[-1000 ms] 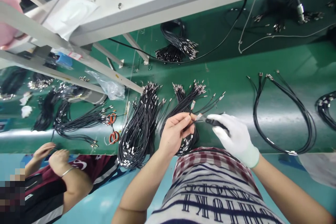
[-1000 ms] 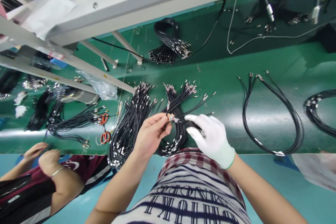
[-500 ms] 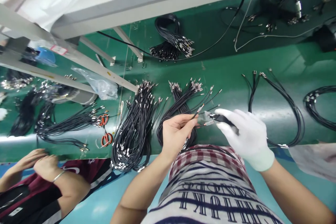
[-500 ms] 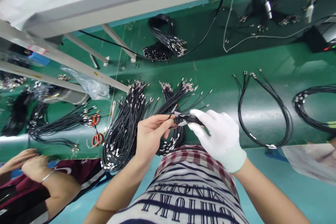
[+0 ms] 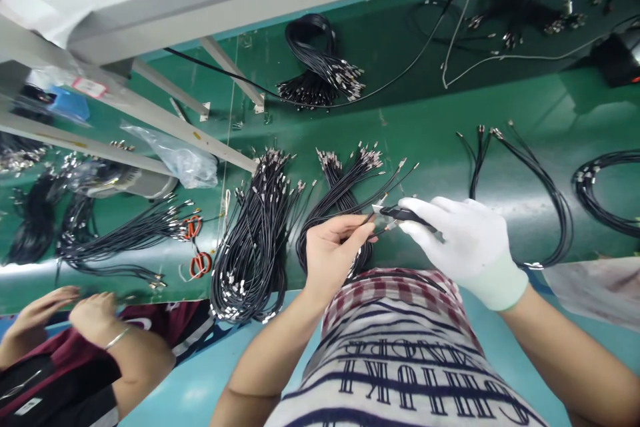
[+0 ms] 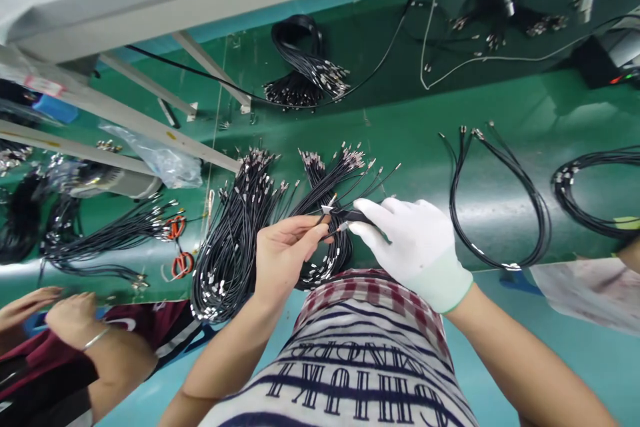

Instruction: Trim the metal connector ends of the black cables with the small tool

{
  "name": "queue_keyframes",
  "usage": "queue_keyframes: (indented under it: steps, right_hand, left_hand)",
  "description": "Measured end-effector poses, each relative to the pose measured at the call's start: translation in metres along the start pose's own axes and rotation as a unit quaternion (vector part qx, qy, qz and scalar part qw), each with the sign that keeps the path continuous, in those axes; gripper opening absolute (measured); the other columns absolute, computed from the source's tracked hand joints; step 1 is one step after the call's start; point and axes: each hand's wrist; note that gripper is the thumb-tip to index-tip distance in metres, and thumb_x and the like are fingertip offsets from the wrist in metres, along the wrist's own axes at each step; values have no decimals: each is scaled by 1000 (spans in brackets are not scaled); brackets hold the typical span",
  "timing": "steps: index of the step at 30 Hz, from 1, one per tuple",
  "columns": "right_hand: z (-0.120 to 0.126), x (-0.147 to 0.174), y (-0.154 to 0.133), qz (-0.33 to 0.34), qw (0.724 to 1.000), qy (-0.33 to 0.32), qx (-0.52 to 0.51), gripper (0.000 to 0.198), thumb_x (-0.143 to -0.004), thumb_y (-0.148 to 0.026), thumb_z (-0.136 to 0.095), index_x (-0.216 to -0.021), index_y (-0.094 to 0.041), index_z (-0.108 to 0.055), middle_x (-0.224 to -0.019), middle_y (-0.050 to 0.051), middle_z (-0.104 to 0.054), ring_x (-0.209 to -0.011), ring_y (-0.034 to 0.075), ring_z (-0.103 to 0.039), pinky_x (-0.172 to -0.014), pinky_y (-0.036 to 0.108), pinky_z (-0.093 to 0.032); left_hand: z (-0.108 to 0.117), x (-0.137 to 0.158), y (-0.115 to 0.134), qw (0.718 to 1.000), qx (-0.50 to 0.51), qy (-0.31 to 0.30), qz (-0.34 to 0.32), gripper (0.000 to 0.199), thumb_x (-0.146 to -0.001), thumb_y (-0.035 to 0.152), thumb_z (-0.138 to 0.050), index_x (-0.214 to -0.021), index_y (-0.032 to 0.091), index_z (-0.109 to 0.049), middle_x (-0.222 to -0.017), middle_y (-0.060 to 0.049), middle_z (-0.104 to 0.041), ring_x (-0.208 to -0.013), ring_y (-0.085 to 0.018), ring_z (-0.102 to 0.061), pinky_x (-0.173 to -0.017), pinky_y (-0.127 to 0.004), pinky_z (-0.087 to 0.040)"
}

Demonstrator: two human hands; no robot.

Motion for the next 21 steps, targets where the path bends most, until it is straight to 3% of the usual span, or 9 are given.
queue_keyframes:
  steps: [6,10,14,16,19,21]
  right_hand:
    - [6,1,7,-86,994,49,-55,34,-96,-44,-50,-117,-24,-68,-67,1,-58,-59,15,-49,-60,32,-31]
    - [6,3,6,-107,983,11,-148,33,-97,-42,-48,-116,-24,-68,-82,3,-67,-68,17,-59,-64,32,-39]
    - [-2,3,4,-137,961,-3,-240,30,-95,-38,-50,-114,-24,-69,-97,5,-71,-82,20,-65,-71,32,-46]
    - [-6,-2,3,-186,929,-1,-321,28,-93,-34,-52,-113,-23,-69,-92,4,-71,-78,18,-64,-68,30,-48]
    - [-11,-17,-2,-275,849,-17,-451,31,-85,-35,-59,-109,-19,-69,-79,3,-68,-65,15,-58,-58,27,-46]
    - [-13,-28,-7,-299,796,-33,-525,33,-80,-38,-64,-106,-17,-70,-77,3,-66,-62,13,-56,-56,26,-45]
  left_hand:
    - [3,0,-4,999,-16,-8,34,15,-70,25,-79,-80,14,-76,-72,-5,-73,-58,-11,-65,-46,-17,-50]
    - [6,-3,-7,999,7,-5,51,19,-72,29,-79,-84,14,-76,-79,-7,-74,-60,-11,-66,-39,-12,-39]
    - [10,-5,-6,997,2,-22,79,25,-76,35,-77,-91,15,-76,-72,-6,-71,-58,-9,-65,-39,-9,-33]
    - [11,-4,-4,996,-1,-33,84,27,-78,36,-75,-94,15,-76,-69,-5,-69,-56,-8,-62,-39,-9,-30]
    - [10,-2,0,996,-14,-52,76,25,-80,35,-72,-95,15,-76,-63,-4,-66,-55,-7,-58,-41,-10,-31]
    - [8,0,2,996,-25,-58,64,23,-81,33,-71,-93,14,-76,-62,-3,-65,-56,-7,-58,-44,-12,-36]
Point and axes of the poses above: each hand's wrist, its own x-axis away from the middle knuckle, its own z-axis out of the back of the hand, y = z × x
